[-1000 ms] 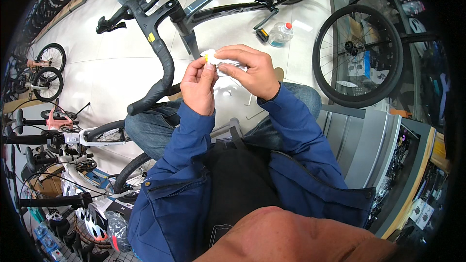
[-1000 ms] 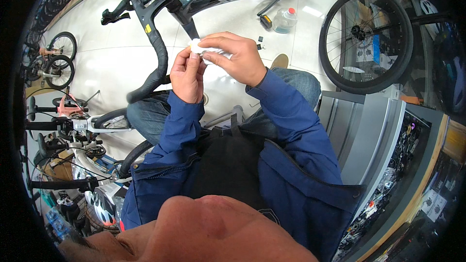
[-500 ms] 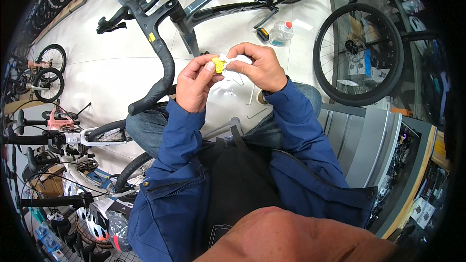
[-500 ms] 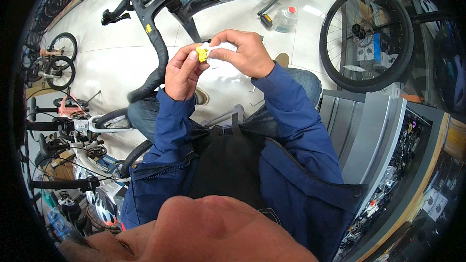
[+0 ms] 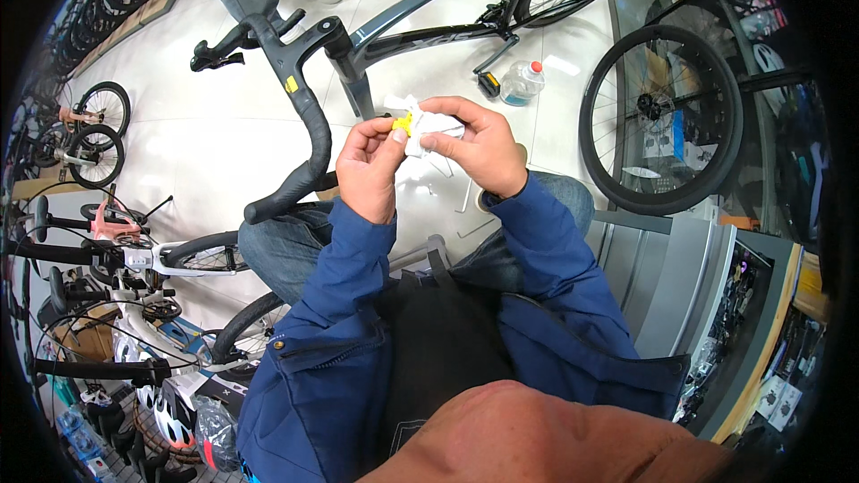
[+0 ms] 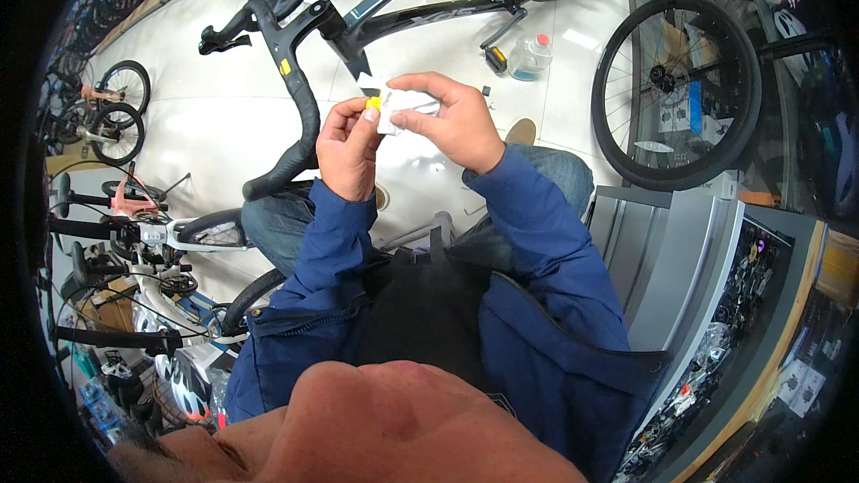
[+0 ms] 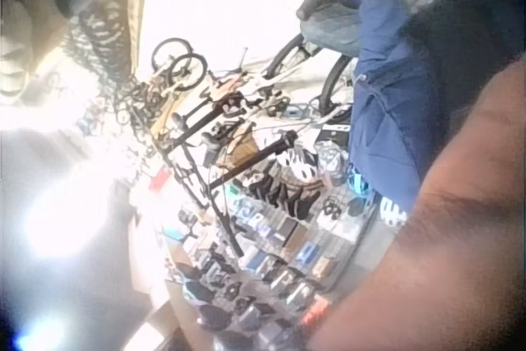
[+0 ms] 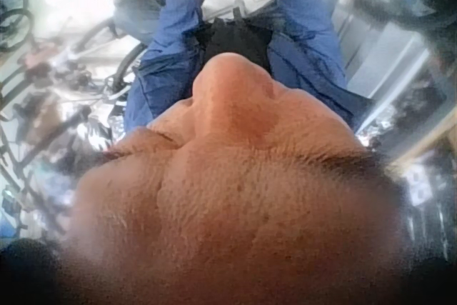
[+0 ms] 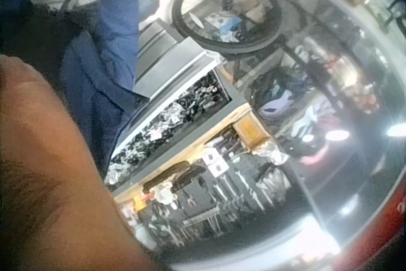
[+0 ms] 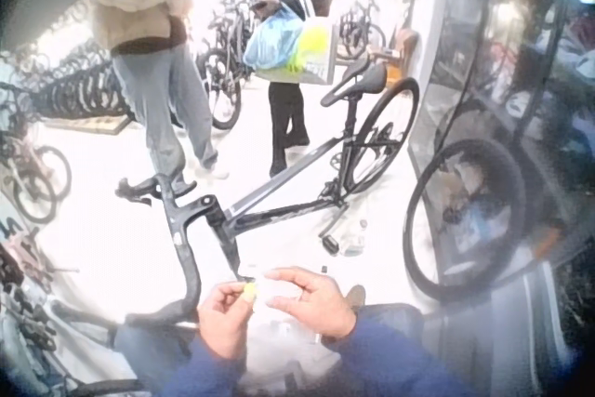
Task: The person removes the front wheel from a bicycle, then detaches the handlebar assembly from the frame. They open a drawer to retrieve a small Allen key and use it to loosen a bolt on the handlebar stem. Finally, they wipe a small yellow component with a tissue.
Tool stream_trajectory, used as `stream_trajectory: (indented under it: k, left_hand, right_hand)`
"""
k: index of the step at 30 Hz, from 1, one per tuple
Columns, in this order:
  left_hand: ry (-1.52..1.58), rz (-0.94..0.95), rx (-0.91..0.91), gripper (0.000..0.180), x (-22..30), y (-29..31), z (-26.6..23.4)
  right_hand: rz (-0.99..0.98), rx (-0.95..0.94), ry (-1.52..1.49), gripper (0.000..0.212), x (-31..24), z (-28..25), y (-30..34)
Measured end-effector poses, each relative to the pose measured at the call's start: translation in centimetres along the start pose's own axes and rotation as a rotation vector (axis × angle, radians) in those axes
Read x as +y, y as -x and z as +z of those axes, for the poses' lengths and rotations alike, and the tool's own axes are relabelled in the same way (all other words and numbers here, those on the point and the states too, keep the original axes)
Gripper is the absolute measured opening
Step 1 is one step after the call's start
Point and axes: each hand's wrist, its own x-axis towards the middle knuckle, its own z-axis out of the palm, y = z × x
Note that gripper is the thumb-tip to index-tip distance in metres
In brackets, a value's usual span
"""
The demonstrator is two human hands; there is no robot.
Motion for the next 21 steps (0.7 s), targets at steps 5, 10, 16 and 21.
stream_trajectory:
  k: [5, 10, 16, 21]
  left_hand:
    - [-0.064, 0.061, -0.115, 0.034, 0.1, 0.3, -0.2]
    - [-0.125, 0.091, -0.199, 0.034, 0.7, 0.6, -0.2]
    - [-0.447, 0.331, -0.294, 0.029, 2.3, 0.7, -0.3]
    - [-0.488, 0.328, -0.311, 0.031, 2.8, 0.8, -0.4]
  right_hand:
    - [-0.157, -0.001, 0.309, 0.037, -0.7, -0.5, -0.1]
    - [0.161, -0.079, -0.081, 0.046, -1.2, -1.0, 0.0]
    - [0.156, -0.198, -0.108, 0.040, -1.2, -0.8, 0.4]
    - [0.160, -0.204, -0.082, 0.036, -0.5, -0.8, 0.4]
